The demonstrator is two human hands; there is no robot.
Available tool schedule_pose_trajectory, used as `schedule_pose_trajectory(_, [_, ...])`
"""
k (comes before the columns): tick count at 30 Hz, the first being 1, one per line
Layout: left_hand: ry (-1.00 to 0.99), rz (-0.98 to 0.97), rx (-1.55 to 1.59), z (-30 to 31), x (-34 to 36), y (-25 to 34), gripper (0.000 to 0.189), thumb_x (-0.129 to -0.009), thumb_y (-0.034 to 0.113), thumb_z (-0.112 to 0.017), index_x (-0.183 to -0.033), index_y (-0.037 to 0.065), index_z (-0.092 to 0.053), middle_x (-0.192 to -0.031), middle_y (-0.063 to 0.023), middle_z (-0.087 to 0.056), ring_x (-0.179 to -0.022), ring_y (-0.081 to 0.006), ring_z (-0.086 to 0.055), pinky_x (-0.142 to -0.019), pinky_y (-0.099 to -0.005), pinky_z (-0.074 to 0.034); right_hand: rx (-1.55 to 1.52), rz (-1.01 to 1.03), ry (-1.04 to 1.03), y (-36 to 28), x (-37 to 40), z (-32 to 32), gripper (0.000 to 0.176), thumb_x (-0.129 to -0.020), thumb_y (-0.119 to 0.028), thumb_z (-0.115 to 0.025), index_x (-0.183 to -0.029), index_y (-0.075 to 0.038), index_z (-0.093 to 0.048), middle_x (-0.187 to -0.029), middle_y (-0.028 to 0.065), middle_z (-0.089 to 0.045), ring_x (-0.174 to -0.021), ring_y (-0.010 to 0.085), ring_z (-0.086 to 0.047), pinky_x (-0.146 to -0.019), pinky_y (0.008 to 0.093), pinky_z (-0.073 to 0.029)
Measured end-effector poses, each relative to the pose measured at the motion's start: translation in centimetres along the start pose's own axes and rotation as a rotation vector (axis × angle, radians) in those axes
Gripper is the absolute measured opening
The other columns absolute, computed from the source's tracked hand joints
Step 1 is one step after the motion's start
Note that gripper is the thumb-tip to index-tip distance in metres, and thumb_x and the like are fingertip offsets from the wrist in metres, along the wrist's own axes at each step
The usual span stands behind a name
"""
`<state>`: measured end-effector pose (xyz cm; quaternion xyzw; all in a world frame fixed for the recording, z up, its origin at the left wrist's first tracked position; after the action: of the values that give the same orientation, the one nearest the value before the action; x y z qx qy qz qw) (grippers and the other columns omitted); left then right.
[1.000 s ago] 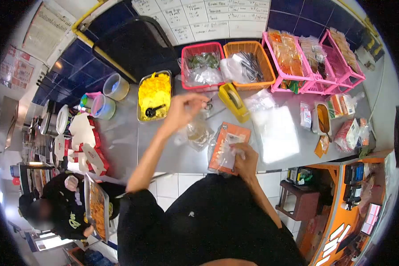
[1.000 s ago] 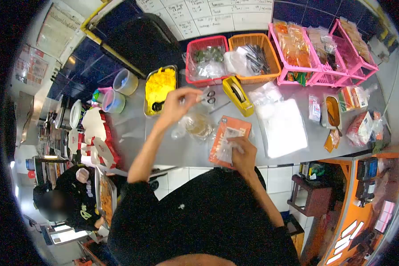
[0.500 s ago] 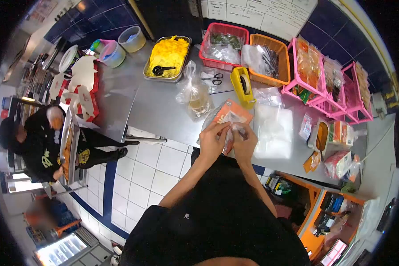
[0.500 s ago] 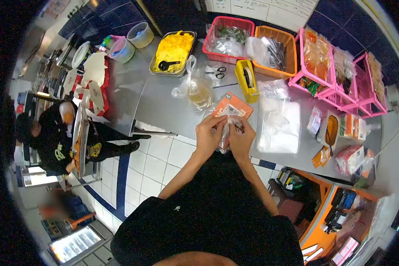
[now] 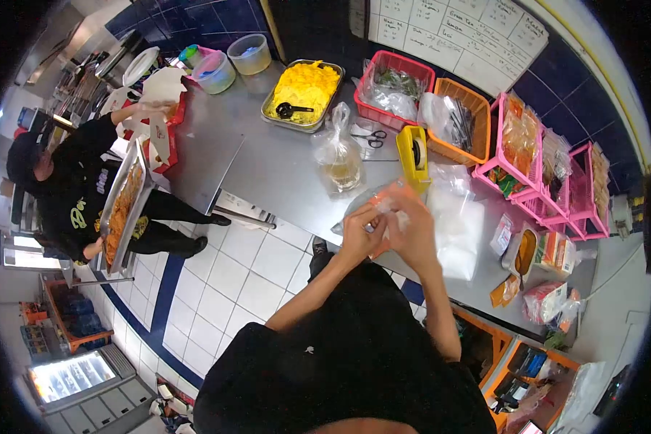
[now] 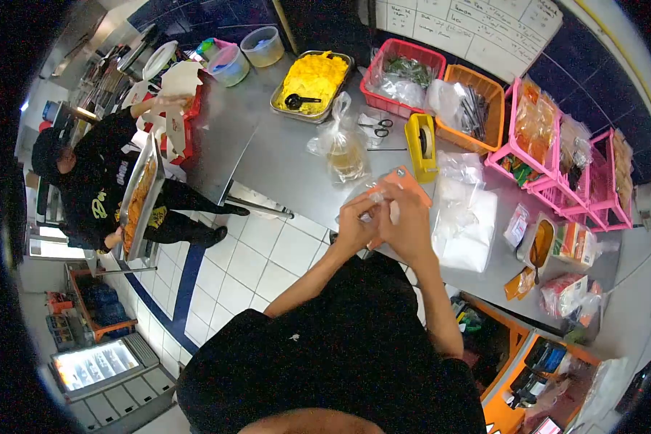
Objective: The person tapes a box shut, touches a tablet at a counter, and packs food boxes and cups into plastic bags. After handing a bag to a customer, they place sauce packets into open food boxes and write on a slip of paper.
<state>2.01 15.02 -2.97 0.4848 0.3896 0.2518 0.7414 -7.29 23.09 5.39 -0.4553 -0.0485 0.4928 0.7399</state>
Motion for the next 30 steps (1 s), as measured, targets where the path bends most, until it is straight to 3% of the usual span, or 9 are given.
schedule_pose_trajectory(5, [-0.107, 0.032, -0.079, 0.0, -0.2, 0.2, 0.016, -0.074, -0.001, -0.068, -0.089, -0.004, -0.067, -0.084, -0.0189, -0.067, -0.064, -0.0250, -0.067, -0.058, -0.0340, -0.051, 0.105, 0.258, -0.042, -4.1, -6.6, -4.5, 0.023, -0.081, -0.007, -0.066, -0.103, -0.006, -0.059, -0.093, 0.0138, -0.061, -0.091, 0.0348, -0.060, -0.080, 0.0448, -0.048])
schedule_pose_trajectory(10, [-0.023, -0.069, -0.009, 0.1, -0.2, -1.5, 0.019, -0.076, 0.002, -0.066, -0.095, -0.003, -0.069, -0.089, -0.0208, -0.069, -0.066, -0.0277, -0.069, -0.059, -0.0355, -0.053, 0.022, 0.222, -0.023, -0.9, -10.2, -11.3, 0.022, -0.081, -0.011, -0.067, -0.100, -0.004, -0.057, -0.094, 0.0152, -0.060, -0.089, 0.0378, -0.059, -0.077, 0.0442, -0.048])
schedule_pose_trajectory(12, [-0.109, 0.114, -0.014, 0.1, 0.1, -1.6, 0.017, -0.079, 0.004, -0.069, -0.094, -0.003, -0.070, -0.085, -0.0178, -0.070, -0.068, -0.0262, -0.070, -0.062, -0.0354, -0.054, -0.016, 0.215, 0.007, 0.2, -11.1, -11.0, 0.020, -0.081, -0.011, -0.066, -0.098, -0.002, -0.058, -0.091, 0.0161, -0.061, -0.087, 0.0387, -0.060, -0.076, 0.0431, -0.048])
schedule_pose_trajectory(15, [-0.024, 0.108, 0.084, 1.1, -0.5, 0.3, 0.012, -0.083, 0.005, -0.068, -0.092, -0.002, -0.070, -0.079, -0.0145, -0.068, -0.062, -0.0234, -0.067, -0.057, -0.0329, -0.051, -0.141, 0.116, -0.206, 2.6, -14.4, -9.4, 0.015, -0.082, -0.008, -0.063, -0.094, 0.001, -0.062, -0.085, 0.0136, -0.064, -0.081, 0.0345, -0.063, -0.075, 0.0396, -0.049])
schedule_pose_trajectory(17, [-0.034, 0.117, 0.083, 1.6, -0.6, 0.1, 0.011, -0.084, 0.006, -0.069, -0.091, -0.002, -0.071, -0.079, -0.0133, -0.067, -0.060, -0.0215, -0.066, -0.056, -0.0317, -0.051, -0.499, -0.029, -0.403, 5.4, -17.0, -9.8, 0.012, -0.083, -0.008, -0.062, -0.088, 0.002, -0.065, -0.080, 0.0089, -0.066, -0.076, 0.0250, -0.064, -0.073, 0.0344, -0.050])
schedule_pose_trajectory(20, [-0.017, 0.146, 0.035, 2.3, -0.9, -0.1, 0.012, -0.084, 0.009, -0.071, -0.090, -0.002, -0.071, -0.079, -0.0124, -0.068, -0.059, -0.0190, -0.065, -0.056, -0.0298, -0.051, -0.540, -0.165, -0.448, 5.7, -19.3, -9.8, 0.023, -0.085, -0.018, -0.067, -0.097, 0.000, -0.064, -0.080, 0.0059, -0.065, -0.077, 0.0168, -0.061, -0.071, 0.0302, -0.049])
schedule_pose_trajectory(24, [0.006, 0.139, 0.029, 2.4, -0.7, 0.0, 0.011, -0.084, 0.007, -0.071, -0.090, -0.002, -0.071, -0.078, -0.0124, -0.067, -0.059, -0.0190, -0.065, -0.056, -0.0294, -0.050, -0.103, -0.141, -0.038, 9.7, -21.1, -13.2, 0.026, -0.087, -0.021, -0.064, -0.107, -0.004, -0.064, -0.098, 0.0053, -0.066, -0.088, 0.0145, -0.062, -0.076, 0.0317, -0.052])
schedule_pose_trajectory(26, [0.005, 0.136, 0.020, 2.3, -0.7, -0.1, 0.011, -0.084, 0.007, -0.071, -0.089, -0.002, -0.070, -0.078, -0.0126, -0.067, -0.060, -0.0190, -0.065, -0.056, -0.0294, -0.050, -0.396, -0.761, -0.500, 10.2, -21.6, -13.8, 0.026, -0.085, -0.019, -0.063, -0.107, -0.005, -0.063, -0.101, 0.0072, -0.064, -0.092, 0.0154, -0.062, -0.076, 0.0316, -0.051])
schedule_pose_trajectory(30, [-0.015, 0.148, -0.013, 2.5, -0.6, 0.1, 0.011, -0.085, 0.007, -0.070, -0.088, -0.003, -0.069, -0.078, -0.0132, -0.067, -0.061, -0.0196, -0.065, -0.056, -0.0297, -0.050, -0.716, -0.793, -0.691, 14.9, -23.1, -15.8, 0.026, -0.083, -0.019, -0.063, -0.104, -0.005, -0.064, -0.097, 0.0070, -0.065, -0.089, 0.0170, -0.063, -0.075, 0.0304, -0.051])
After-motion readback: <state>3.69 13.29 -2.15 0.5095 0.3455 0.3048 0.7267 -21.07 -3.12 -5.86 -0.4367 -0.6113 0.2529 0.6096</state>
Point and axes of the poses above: each hand's wrist, its own x-axis away from the middle knuckle, its own z-axis out of the back of the hand, y = z × x, the point moved 2 cm from there along -x, towards the middle knuckle
